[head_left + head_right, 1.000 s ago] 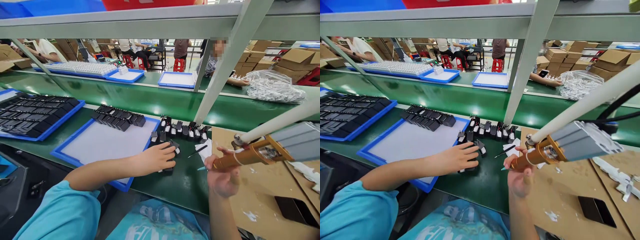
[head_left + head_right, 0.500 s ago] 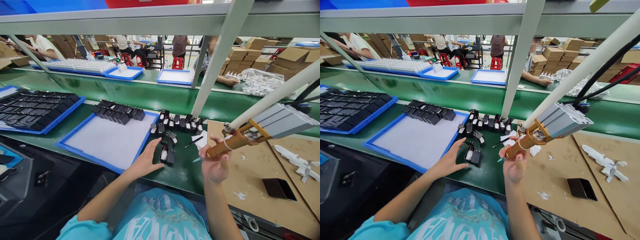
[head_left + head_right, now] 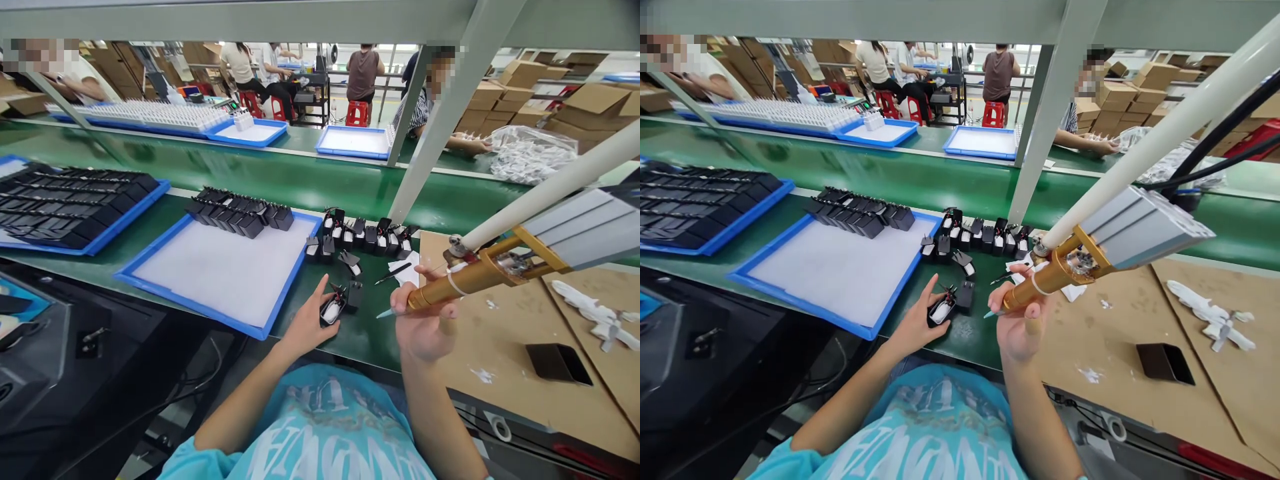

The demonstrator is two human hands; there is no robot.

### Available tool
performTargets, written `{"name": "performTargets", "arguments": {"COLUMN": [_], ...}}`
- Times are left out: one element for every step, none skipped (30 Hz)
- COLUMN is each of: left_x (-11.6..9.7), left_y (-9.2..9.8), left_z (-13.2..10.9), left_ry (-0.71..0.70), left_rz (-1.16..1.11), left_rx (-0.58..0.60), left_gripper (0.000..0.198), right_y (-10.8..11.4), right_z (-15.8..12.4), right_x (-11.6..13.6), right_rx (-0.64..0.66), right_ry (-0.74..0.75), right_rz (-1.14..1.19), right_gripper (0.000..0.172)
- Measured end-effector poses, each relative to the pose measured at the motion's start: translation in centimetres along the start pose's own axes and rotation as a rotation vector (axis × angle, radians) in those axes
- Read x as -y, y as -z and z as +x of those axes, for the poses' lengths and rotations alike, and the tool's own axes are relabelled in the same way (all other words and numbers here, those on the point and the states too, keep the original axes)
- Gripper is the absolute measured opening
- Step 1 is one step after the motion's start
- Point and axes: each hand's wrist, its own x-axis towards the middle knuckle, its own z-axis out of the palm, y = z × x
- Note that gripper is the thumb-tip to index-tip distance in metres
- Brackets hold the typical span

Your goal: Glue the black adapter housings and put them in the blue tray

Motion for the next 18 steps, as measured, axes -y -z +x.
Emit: {"name": "performTargets", "arguments": {"left_x": [0.1,0.1,0.1,0.0,-0.2,-0.4,-0.7,-1.0,-1.1,-1.3,-1.3,-1.2,-1.0,-0.9,-0.7,-0.6,-0.5,-0.5], "left_y": [-0.4,-0.7,-0.9,-1.0,-1.0,-0.9,-0.7,-0.5,-0.3,-0.1,0.0,0.1,0.2,0.2,0.2,0.1,0.0,-0.2], "left_z": [0.0,0.1,0.2,0.4,0.5,0.6,0.7,0.8,0.8,0.7,0.6,0.4,0.2,-0.1,-0.3,-0.5,-0.6,-0.8], "left_ry": [-0.063,-0.137,-0.212,-0.275,-0.319,-0.340,-0.342,-0.331,-0.308,-0.272,-0.225,-0.173,-0.120,-0.072,-0.036,-0.015,-0.006,-0.002], "left_rz": [0.026,0.063,0.109,0.160,0.212,0.256,0.287,0.299,0.289,0.256,0.205,0.145,0.090,0.054,0.037,0.034,0.041,0.056], "left_rx": [-0.038,-0.072,-0.096,-0.108,-0.102,-0.086,-0.067,-0.047,-0.032,-0.025,-0.027,-0.037,-0.048,-0.060,-0.069,-0.072,-0.074,-0.073], "left_gripper": [0.096,0.093,0.090,0.088,0.084,0.080,0.076,0.071,0.067,0.064,0.062,0.061,0.058,0.055,0.049,0.044,0.039,0.034], "right_y": [-0.1,-0.2,-0.3,-0.5,-0.6,-0.8,-1.0,-1.2,-1.4,-1.6,-1.8,-2.1,-2.3,-2.5,-2.7,-3.0,-3.2,-3.4], "right_z": [-0.1,-0.2,-0.3,-0.4,-0.6,-0.7,-0.9,-1.1,-1.2,-1.4,-1.5,-1.6,-1.6,-1.7,-1.7,-1.6,-1.6,-1.6], "right_x": [0.0,0.1,0.2,0.3,0.3,0.4,0.5,0.5,0.6,0.6,0.6,0.7,0.7,0.7,0.6,0.6,0.5,0.4], "right_rx": [-0.005,-0.009,-0.013,-0.016,-0.016,-0.015,-0.015,-0.013,-0.012,-0.012,-0.013,-0.013,-0.010,-0.004,0.006,0.016,0.023,0.027], "right_ry": [0.002,0.004,0.004,0.000,-0.003,-0.006,-0.008,-0.009,-0.013,-0.015,-0.020,-0.028,-0.035,-0.043,-0.051,-0.059,-0.065,-0.068], "right_rz": [-0.005,-0.009,-0.009,-0.006,0.001,0.012,0.022,0.027,0.027,0.020,0.008,-0.006,-0.017,-0.024,-0.028,-0.029,-0.026,-0.019], "right_gripper": [0.033,0.033,0.033,0.032,0.031,0.031,0.030,0.031,0.031,0.031,0.031,0.030,0.030,0.030,0.032,0.033,0.035,0.037]}}
